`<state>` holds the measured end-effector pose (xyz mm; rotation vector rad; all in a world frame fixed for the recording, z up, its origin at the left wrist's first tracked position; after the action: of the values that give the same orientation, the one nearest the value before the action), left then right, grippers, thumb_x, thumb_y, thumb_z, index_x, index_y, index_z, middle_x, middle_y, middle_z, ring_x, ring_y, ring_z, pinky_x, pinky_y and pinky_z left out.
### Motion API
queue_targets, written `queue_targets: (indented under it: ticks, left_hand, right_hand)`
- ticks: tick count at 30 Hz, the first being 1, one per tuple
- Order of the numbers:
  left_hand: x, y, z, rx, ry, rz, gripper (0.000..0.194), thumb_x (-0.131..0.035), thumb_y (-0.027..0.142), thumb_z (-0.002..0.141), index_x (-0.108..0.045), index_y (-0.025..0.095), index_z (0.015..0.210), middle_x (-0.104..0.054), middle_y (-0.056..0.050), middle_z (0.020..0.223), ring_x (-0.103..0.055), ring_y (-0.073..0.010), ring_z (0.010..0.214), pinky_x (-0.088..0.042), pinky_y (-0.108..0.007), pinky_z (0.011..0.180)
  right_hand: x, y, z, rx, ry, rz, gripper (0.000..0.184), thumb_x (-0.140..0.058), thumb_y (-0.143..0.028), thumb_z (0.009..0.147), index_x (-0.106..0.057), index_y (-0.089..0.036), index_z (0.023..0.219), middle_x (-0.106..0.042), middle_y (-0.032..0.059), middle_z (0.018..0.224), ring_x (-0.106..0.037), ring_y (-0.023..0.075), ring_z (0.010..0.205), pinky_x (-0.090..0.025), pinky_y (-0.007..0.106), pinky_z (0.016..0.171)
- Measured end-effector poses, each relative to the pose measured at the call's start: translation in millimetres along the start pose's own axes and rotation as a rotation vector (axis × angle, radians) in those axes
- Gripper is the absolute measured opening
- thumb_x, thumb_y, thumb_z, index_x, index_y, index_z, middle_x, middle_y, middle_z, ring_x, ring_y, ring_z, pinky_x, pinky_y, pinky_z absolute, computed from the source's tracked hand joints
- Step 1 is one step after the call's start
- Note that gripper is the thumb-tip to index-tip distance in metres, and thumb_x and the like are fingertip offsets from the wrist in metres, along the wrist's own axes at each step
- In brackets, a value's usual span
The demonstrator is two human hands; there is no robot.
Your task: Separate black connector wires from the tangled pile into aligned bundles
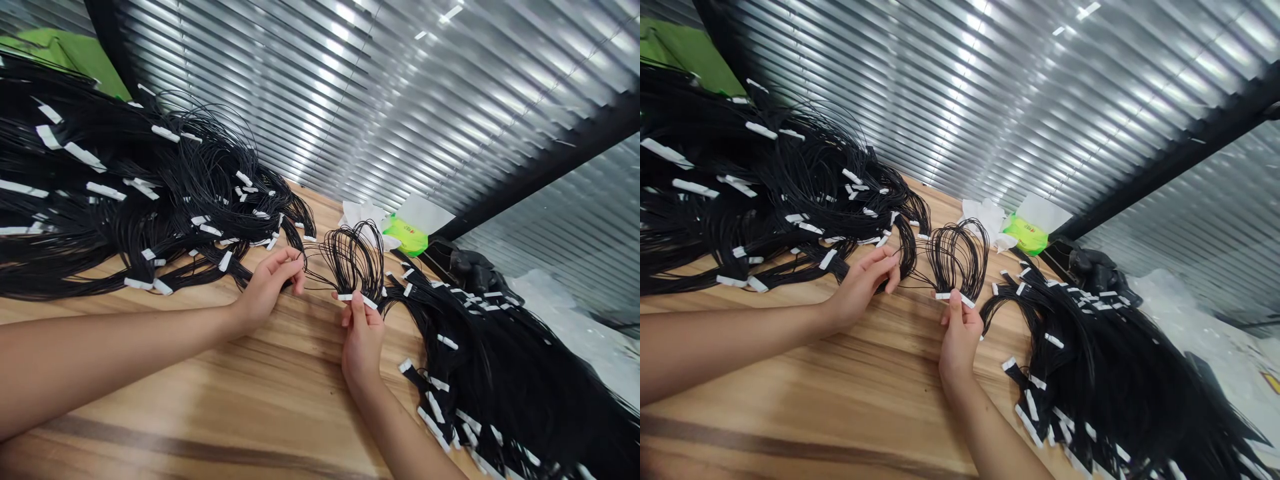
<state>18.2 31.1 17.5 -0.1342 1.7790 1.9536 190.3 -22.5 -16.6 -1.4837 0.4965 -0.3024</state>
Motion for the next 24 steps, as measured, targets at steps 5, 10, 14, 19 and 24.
queue_targets:
  ticks: [5,10,14,19,24]
  left_hand:
    - [3.9,0,2,0.030,0.122,0.081,0.020,-0.054,0.036,0.085,-0.048,0.018,0.080,-0.036,0.009,0.048,-0.030,-0.0066,0.045,-0.023,-0.022,0.047]
    - [6.5,-6,3,0.029,0.140,0.124,0.023,-0.059,0.033,0.081,-0.049,0.020,0.097,-0.033,0.009,0.055,-0.028,-0.0063,0.047,-0.018,-0.021,0.046]
    - [6.1,-6,2,-0.034,0.131,0.287,0.043,-0.062,0.018,0.075,-0.043,0.022,0.113,-0.030,0.010,0.060,-0.031,-0.0066,0.052,-0.026,-0.019,0.053]
    - [4.5,3,-1,-0.176,0.131,0.573,0.050,-0.056,0.004,0.067,-0.048,0.022,0.113,-0.045,0.004,0.079,-0.046,-0.0110,0.075,-0.039,-0.023,0.074]
    - [-0.5,10,-6,-0.310,0.068,0.783,0.045,-0.048,-0.001,0.064,-0.055,0.022,0.101,-0.051,-0.004,0.128,-0.042,-0.0214,0.124,-0.027,-0.037,0.108]
  right_hand:
    - [-2,-3,-1,0.021,-0.005,-0.037,0.039,-0.065,-0.053,0.076,-0.062,-0.015,0.072,-0.052,-0.0027,0.053,-0.032,0.0095,0.050,-0.027,0.025,0.050]
    - [-5,-8,-5,0.040,-0.025,-0.060,0.039,-0.065,-0.053,0.075,-0.057,-0.017,0.063,-0.042,-0.0054,0.048,-0.036,0.0105,0.050,-0.029,0.025,0.051]
    - [-5,-9,-7,0.045,-0.033,-0.064,0.041,-0.067,-0.054,0.074,-0.055,-0.018,0.061,-0.038,-0.0070,0.048,-0.036,0.0102,0.050,-0.029,0.025,0.051]
    - [-3,-6,-6,0.020,-0.018,-0.033,0.042,-0.067,-0.055,0.073,-0.057,-0.017,0.061,-0.039,-0.0069,0.047,-0.035,0.0097,0.050,-0.027,0.025,0.051]
    - [-3,-5,-5,0.019,-0.019,-0.032,0.039,-0.066,-0.053,0.074,-0.062,-0.015,0.069,-0.047,-0.0049,0.051,-0.032,0.0094,0.050,-0.026,0.025,0.050]
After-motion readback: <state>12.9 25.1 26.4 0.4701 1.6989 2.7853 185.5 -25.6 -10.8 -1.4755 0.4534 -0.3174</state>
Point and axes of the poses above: each hand's wrist, its own z-axis towards the middle knuckle, its own x-axis out of the back of the hand, y = z × x, the point moved 5 cm from there along z, towards the middle knuckle
